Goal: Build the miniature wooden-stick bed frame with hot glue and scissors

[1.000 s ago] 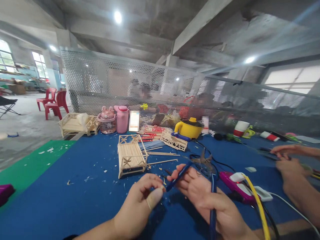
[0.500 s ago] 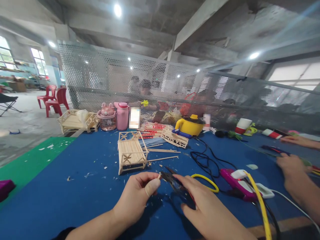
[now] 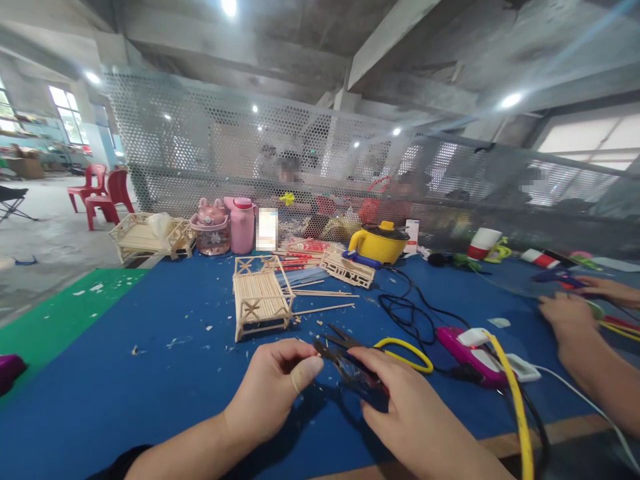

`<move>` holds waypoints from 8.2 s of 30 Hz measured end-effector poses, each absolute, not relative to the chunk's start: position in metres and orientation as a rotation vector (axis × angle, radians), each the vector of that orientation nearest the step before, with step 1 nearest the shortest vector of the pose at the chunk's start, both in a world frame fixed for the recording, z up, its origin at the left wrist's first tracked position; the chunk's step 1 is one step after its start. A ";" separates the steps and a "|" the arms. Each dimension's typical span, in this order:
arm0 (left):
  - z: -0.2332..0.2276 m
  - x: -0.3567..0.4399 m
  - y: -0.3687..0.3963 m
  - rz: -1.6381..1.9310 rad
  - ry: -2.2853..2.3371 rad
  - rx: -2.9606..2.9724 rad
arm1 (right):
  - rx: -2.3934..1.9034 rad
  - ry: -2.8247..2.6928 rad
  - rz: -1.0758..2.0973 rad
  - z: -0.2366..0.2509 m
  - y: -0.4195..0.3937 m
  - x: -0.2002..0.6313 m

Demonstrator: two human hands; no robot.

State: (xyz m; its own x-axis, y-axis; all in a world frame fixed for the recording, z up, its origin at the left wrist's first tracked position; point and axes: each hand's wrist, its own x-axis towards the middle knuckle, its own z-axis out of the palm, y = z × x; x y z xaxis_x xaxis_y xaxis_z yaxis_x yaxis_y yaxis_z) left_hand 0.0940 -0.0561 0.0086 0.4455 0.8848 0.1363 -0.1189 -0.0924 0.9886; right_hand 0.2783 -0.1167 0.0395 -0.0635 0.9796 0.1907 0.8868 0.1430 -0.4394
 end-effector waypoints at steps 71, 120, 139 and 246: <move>0.085 0.042 0.076 0.917 0.981 1.707 | -0.825 -2.303 -0.490 0.032 0.002 0.247; 0.045 0.054 0.094 0.570 0.812 1.474 | -0.894 -2.225 -0.661 0.015 0.003 0.238; 0.022 0.015 0.068 1.354 0.993 1.293 | -1.560 -2.103 -0.830 -0.023 -0.107 0.370; 0.000 0.045 0.027 1.466 1.000 1.788 | -1.101 -1.632 0.912 -0.009 0.030 0.229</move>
State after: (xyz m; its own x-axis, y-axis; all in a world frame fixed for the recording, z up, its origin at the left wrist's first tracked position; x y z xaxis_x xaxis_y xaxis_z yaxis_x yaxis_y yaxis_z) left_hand 0.0451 0.0273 -0.0001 0.1006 0.8499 0.5172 0.1719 -0.5269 0.8324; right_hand 0.2286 0.0299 -0.0091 -0.1611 0.9441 0.2876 0.2495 0.3209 -0.9137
